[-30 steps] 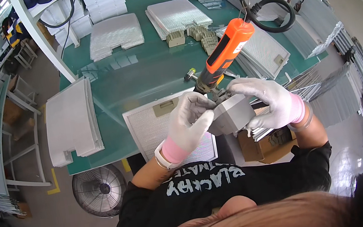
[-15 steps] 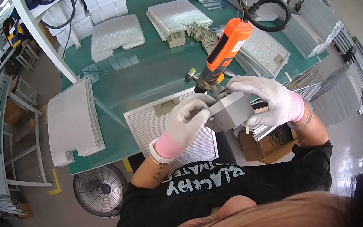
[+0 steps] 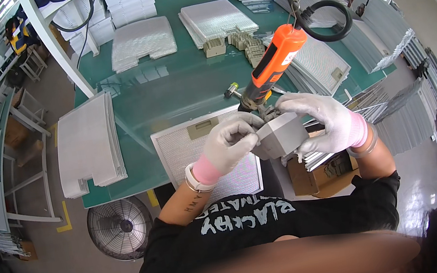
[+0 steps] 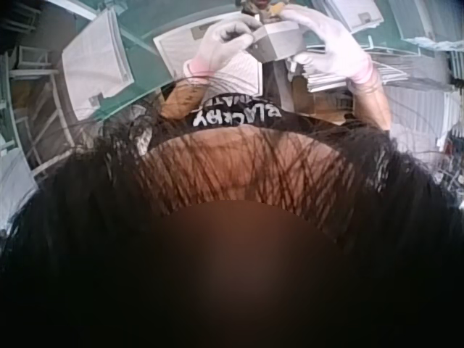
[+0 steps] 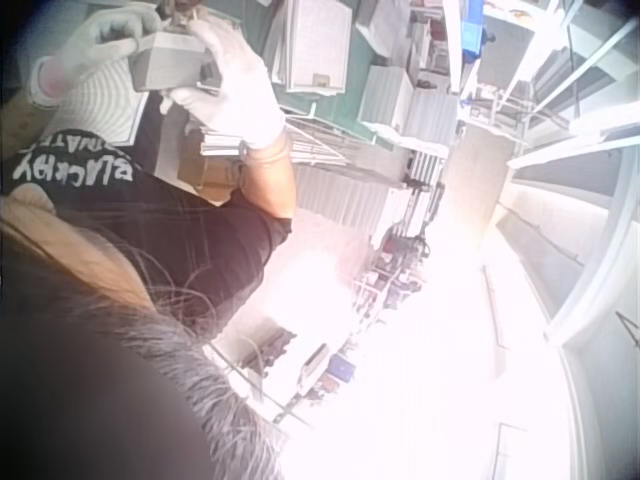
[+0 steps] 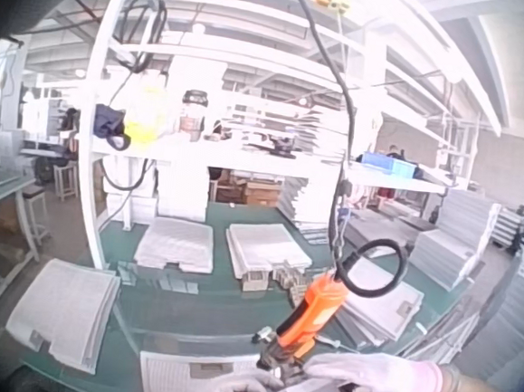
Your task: Assembling a mesh filter unit by attaching a plastic housing component using an electric screwdriver.
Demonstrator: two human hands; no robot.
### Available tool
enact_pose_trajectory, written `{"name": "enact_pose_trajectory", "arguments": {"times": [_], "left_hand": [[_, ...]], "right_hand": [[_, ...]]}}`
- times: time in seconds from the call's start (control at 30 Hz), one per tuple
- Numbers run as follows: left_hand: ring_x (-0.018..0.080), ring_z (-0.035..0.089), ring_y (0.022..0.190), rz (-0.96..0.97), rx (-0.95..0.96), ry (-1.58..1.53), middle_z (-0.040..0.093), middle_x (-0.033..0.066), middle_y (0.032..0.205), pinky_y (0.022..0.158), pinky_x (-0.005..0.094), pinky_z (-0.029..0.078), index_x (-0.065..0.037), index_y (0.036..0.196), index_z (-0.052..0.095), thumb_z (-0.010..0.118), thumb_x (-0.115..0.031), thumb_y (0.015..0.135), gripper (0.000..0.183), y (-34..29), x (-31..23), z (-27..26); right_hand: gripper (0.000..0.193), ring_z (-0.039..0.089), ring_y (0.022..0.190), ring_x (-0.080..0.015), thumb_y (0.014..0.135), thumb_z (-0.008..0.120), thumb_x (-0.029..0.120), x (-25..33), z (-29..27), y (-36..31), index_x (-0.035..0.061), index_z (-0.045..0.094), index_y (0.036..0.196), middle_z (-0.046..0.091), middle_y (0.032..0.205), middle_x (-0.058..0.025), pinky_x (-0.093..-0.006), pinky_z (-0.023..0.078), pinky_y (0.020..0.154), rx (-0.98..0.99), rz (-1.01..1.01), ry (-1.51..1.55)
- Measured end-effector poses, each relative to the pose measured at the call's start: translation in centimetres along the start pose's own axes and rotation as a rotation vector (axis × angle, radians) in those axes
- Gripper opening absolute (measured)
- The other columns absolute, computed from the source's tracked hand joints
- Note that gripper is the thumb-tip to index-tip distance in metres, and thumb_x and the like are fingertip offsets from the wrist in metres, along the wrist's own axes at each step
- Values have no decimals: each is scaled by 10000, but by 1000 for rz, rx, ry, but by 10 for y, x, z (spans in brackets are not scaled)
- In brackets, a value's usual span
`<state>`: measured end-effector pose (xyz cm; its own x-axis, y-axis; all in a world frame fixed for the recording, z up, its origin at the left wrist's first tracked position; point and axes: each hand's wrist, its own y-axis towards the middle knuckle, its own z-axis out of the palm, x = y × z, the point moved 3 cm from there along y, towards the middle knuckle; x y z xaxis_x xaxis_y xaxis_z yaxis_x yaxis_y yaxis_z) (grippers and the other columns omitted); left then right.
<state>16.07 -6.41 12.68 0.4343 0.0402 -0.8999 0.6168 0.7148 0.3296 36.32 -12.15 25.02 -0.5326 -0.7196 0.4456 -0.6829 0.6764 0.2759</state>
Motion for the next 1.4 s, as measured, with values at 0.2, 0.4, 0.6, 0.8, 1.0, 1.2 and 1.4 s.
{"name": "enact_pose_trajectory", "arguments": {"times": [0.2,0.4,0.6,0.8,1.0,1.2,1.4], "left_hand": [[119,584,943,14,17,22,588,116,1109,812,261,499,21,793,618,599,-11,835,56,1,4,-1],[81,588,855,37,29,30,609,94,1093,753,221,492,32,801,630,632,-1,824,40,2,10,-5],[91,594,854,48,50,-8,630,106,1049,744,224,499,34,796,631,645,11,806,29,5,8,-5],[112,621,728,9,58,-86,643,118,961,656,231,519,39,739,606,705,-8,788,119,10,11,-9],[138,599,727,-192,-28,126,623,113,926,673,252,505,43,774,596,696,17,779,104,7,36,-23],[355,593,948,688,-402,890,598,196,1057,821,424,467,56,1174,529,565,-178,917,350,-21,12,-6],[512,403,1255,721,-144,1075,381,323,1392,1043,579,304,86,1383,303,449,-635,895,883,-11,4,34]], "right_hand": [[827,567,1170,-406,646,852,127,-5,4,-2,16,453,1362,575,1245,-215,-441,458,993,19,6,38],[821,563,1170,-405,644,842,111,-4,5,-3,32,450,1361,557,1262,-220,-432,468,976,36,2,65],[825,570,1148,-403,639,841,108,-3,6,-1,51,445,1360,548,1260,-221,-428,477,960,35,-22,96],[813,579,1132,-403,635,848,112,-6,7,-3,56,460,1347,549,1264,-216,-427,480,956,11,-33,82],[796,589,1121,-393,635,853,119,-8,6,-4,51,475,1332,559,1262,-205,-422,481,955,1,-6,97],[794,586,1122,-396,628,856,124,-9,4,-1,34,478,1321,566,1254,-204,-427,482,950,-14,-4,107],[775,582,1121,-403,627,851,111,-5,6,4,21,486,1305,574,1241,-203,-428,479,952,-31,-32,63]]}}
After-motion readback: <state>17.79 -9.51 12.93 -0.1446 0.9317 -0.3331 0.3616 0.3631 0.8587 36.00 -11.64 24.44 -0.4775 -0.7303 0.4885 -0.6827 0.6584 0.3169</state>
